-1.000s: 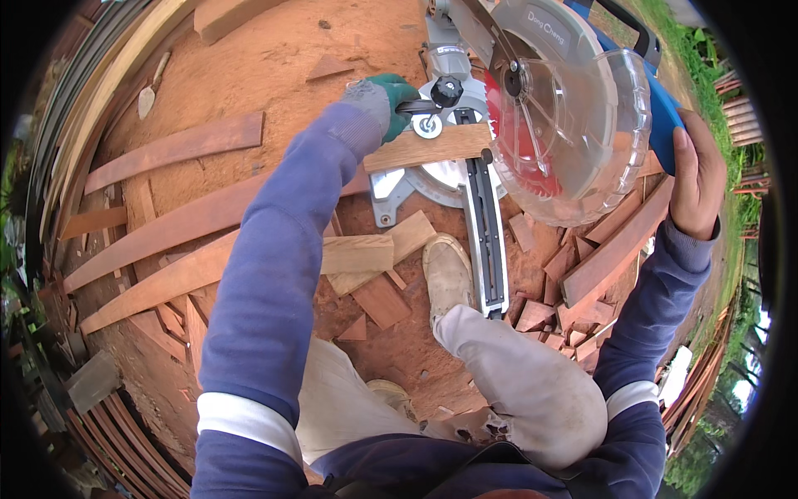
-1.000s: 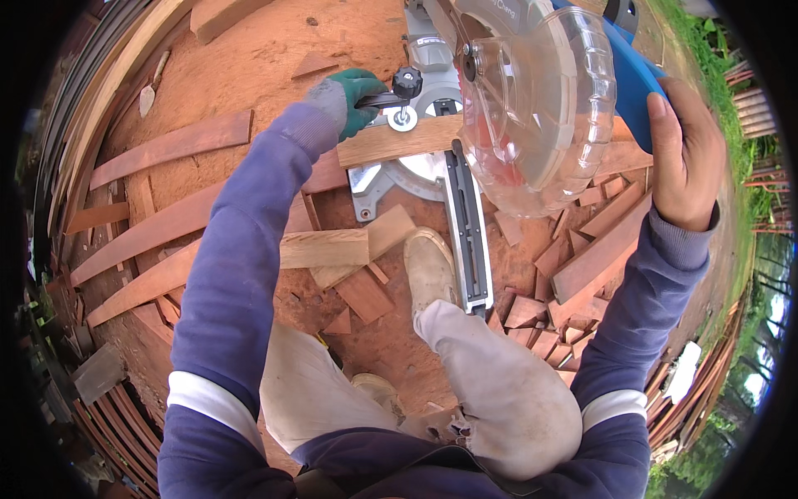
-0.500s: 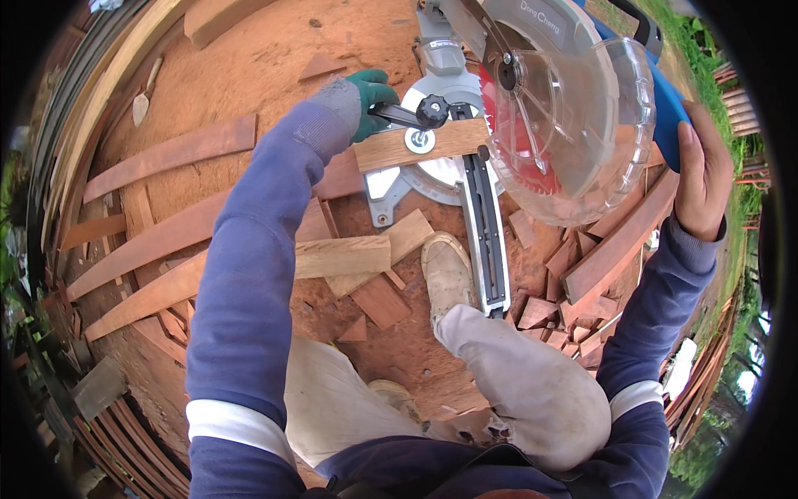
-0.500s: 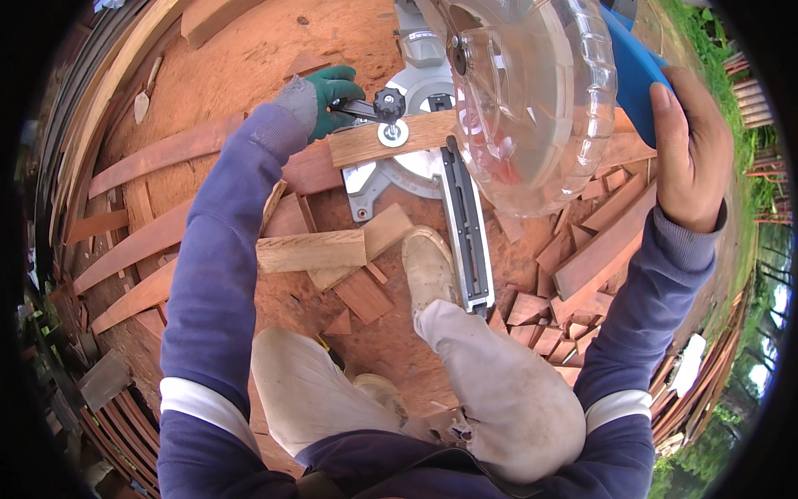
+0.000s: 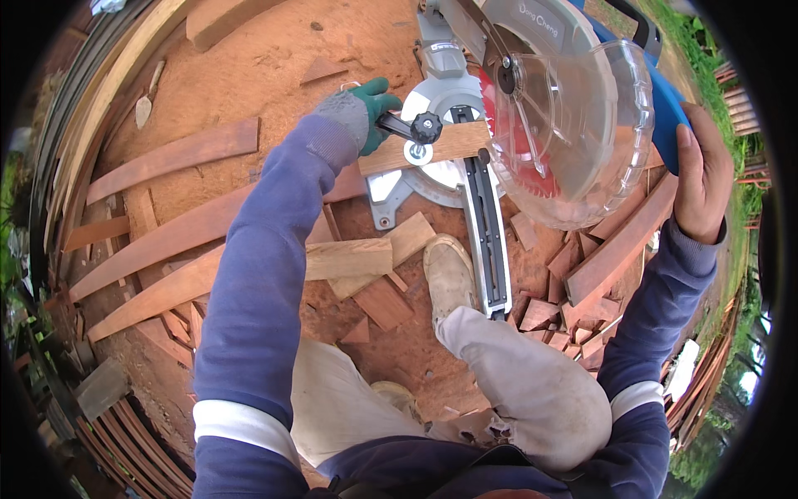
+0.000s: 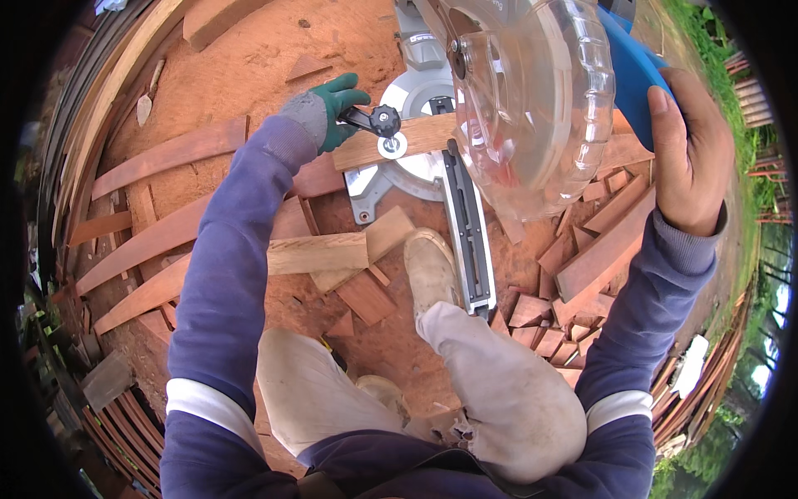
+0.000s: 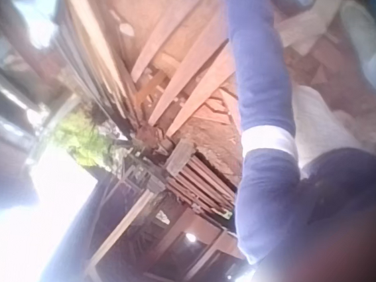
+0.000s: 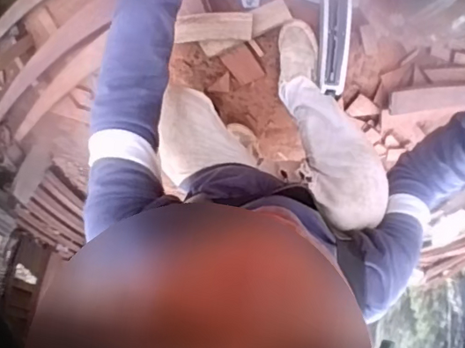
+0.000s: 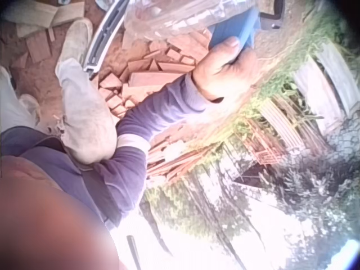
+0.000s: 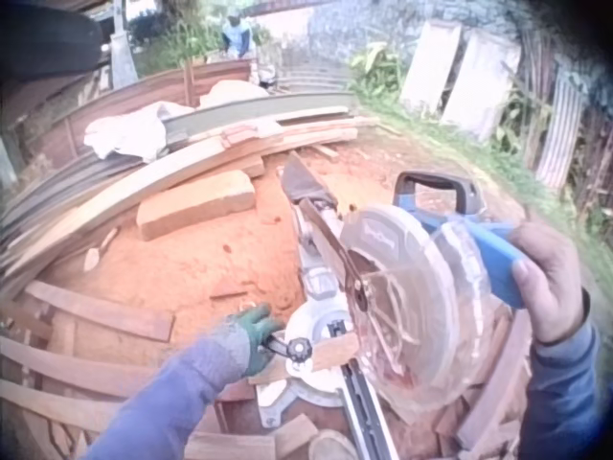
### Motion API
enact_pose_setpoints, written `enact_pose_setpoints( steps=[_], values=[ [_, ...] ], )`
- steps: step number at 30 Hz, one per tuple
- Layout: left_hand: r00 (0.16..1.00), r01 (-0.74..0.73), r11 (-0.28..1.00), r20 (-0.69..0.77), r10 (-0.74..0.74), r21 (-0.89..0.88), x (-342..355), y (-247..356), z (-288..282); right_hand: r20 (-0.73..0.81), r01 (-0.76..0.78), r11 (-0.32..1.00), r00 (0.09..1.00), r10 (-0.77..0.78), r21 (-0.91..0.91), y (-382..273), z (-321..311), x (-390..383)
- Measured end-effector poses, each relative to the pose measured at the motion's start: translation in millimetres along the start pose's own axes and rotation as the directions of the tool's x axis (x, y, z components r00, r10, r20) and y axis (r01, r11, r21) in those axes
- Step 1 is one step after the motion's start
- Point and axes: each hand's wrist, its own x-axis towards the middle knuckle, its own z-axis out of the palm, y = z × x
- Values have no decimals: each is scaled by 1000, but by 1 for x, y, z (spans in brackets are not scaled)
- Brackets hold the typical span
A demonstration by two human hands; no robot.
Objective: The person measures a wooden plank with a tape measure, then uses a miter saw to cut the plank into smaller pieces. The person repeatedly positions the wood, lowers the saw blade to cut, and removes the cut pieces.
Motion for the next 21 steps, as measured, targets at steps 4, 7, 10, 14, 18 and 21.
enact_pose_setpoints(
  steps=[4, 7, 10, 14, 18, 21],
  values=[
    [955, -93, 987, -268, 125, 128, -19, 21, 17, -1, 2, 1000, 1000, -2, 19, 2, 0, -1],
    [938, -110, 982, -310, 153, 152, -23, 28, 35, -6, 3, 1000, 1000, -3, 29, 1, 1, -1],
    [827, -115, 967, -518, 219, 225, -22, 23, 51, -9, 16, 1000, 1000, -16, 9, -2, 2, -1],
    [538, 51, 983, -824, -178, -179, -47, 24, 87, 105, -4, 998, 994, 11, -69, -5, -6, -2],
    [812, 67, 992, -572, -116, -106, -67, 30, 124, 231, -32, 996, 972, 51, -88, -8, -13, 0],
    [850, 98, 994, -524, -60, 45, -57, 28, 136, 175, 57, 996, 984, -44, -66, -11, -12, 4]
  ],
)
